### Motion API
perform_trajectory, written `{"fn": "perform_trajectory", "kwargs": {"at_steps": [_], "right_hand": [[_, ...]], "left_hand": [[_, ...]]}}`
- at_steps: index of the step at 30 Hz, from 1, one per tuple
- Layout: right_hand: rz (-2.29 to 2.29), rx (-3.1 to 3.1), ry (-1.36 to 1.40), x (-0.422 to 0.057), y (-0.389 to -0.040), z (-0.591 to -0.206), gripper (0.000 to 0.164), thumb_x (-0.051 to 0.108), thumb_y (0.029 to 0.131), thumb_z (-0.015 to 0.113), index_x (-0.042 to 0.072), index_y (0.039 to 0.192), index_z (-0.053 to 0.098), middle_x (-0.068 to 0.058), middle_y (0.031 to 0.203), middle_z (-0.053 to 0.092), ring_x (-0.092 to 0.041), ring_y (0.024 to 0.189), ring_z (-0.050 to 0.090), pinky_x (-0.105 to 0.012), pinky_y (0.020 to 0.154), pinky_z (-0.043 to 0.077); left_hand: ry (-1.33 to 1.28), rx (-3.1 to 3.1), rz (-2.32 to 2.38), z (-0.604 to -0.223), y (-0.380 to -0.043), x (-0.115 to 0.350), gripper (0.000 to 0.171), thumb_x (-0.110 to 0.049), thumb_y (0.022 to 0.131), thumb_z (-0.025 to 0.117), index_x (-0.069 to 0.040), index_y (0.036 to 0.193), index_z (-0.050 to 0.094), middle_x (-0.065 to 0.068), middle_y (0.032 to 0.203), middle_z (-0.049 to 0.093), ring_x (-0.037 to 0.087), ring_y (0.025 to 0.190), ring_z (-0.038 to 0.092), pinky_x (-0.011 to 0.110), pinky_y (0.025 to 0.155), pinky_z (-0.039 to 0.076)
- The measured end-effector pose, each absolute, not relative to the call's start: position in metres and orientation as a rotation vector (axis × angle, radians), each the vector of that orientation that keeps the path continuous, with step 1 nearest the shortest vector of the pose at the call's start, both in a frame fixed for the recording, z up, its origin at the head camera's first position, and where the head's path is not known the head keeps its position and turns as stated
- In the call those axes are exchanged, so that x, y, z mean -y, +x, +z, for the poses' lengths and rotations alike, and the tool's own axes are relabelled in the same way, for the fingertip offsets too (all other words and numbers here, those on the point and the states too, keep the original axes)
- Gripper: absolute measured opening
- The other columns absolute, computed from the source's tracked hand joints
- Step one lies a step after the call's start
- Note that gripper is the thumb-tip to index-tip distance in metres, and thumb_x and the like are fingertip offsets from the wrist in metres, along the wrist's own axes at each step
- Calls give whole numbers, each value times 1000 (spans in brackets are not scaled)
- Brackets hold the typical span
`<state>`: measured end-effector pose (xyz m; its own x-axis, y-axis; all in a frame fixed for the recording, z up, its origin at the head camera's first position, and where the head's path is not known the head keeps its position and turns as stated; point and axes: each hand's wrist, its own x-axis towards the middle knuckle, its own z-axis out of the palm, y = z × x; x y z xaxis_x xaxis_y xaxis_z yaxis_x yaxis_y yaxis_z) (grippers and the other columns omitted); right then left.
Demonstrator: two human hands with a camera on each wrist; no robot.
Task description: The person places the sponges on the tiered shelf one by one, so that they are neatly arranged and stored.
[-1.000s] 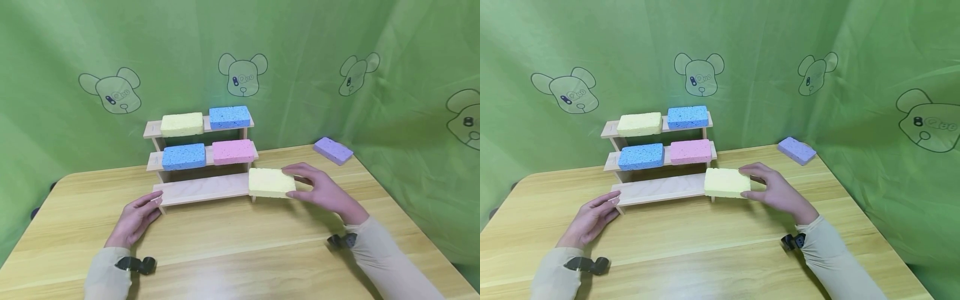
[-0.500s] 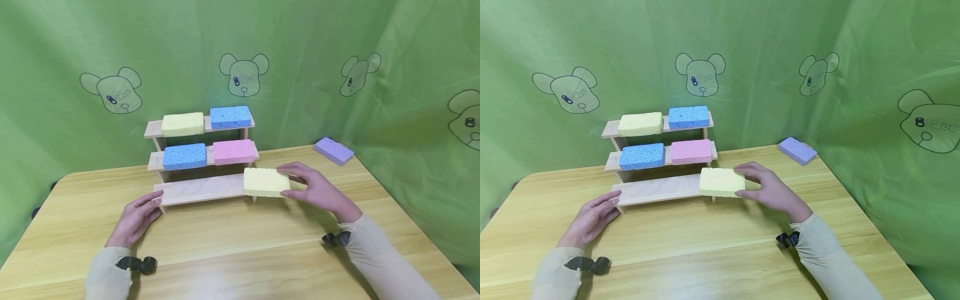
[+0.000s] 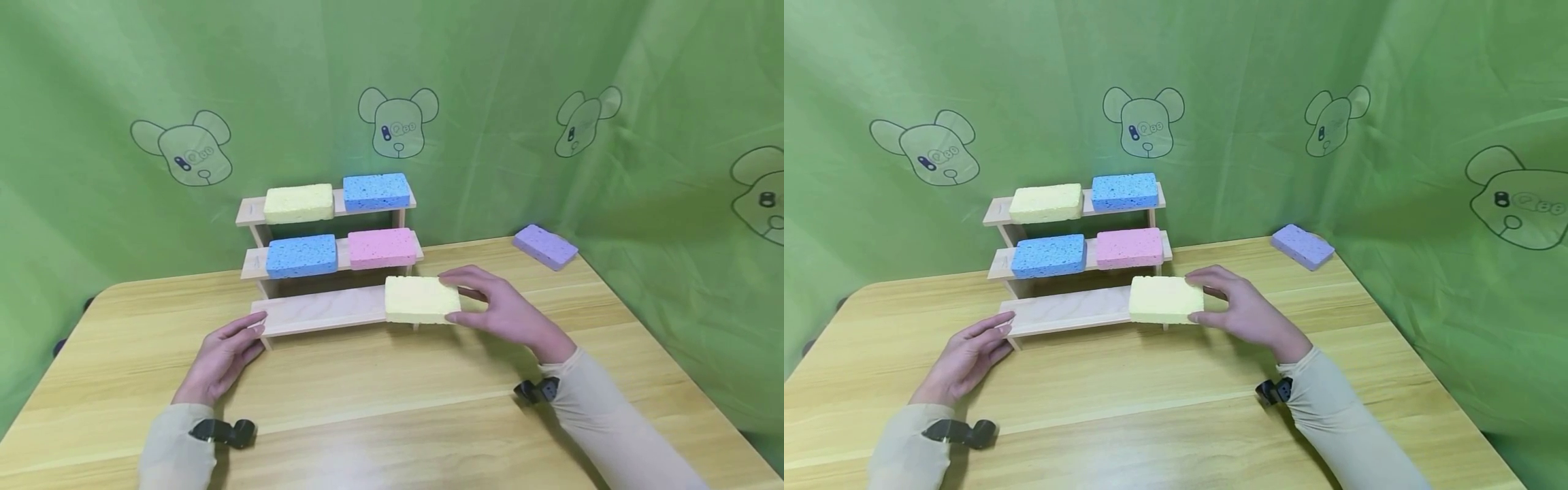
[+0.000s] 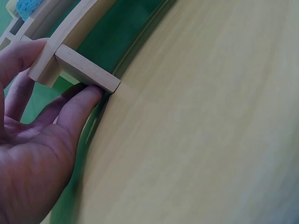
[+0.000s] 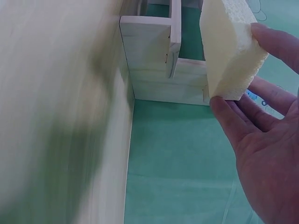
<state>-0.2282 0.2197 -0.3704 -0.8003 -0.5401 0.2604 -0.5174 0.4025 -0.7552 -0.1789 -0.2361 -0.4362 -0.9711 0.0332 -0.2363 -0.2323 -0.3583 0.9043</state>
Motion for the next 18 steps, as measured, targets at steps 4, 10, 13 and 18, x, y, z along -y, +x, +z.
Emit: {"fn": "perform_trajectory", "kwargs": {"at_steps": [4,10,13,18], "right_hand": [[-1385,-2604,-995,-215,-228,-370,57,17,84,81,5,134,58,-4,135,54,-23,127,48,-40,110,38],[-1399,-2588,-995,-205,-229,-371,58,20,84,80,6,135,57,-2,136,53,-23,127,48,-41,109,39],[-1410,-2570,-996,-198,-229,-372,59,19,84,80,6,136,56,-2,137,52,-23,127,48,-40,109,39],[-1419,-2552,-1013,-188,-231,-374,60,17,84,80,5,137,55,-2,138,51,-22,128,47,-38,110,38]], "left_hand": [[-260,-1686,2441,-436,-178,236,21,-2,94,64,-18,102,75,-5,120,60,13,106,64,31,99,49],[-251,-1687,2438,-436,-178,237,19,-3,95,64,-17,104,74,-5,121,59,13,108,63,31,100,47],[-248,-1686,2435,-435,-178,237,19,-4,95,64,-18,103,74,-5,122,58,12,108,62,31,101,47],[-246,-1679,2436,-435,-178,237,19,-4,95,63,-18,102,74,-5,122,57,12,108,62,31,100,48]]}}
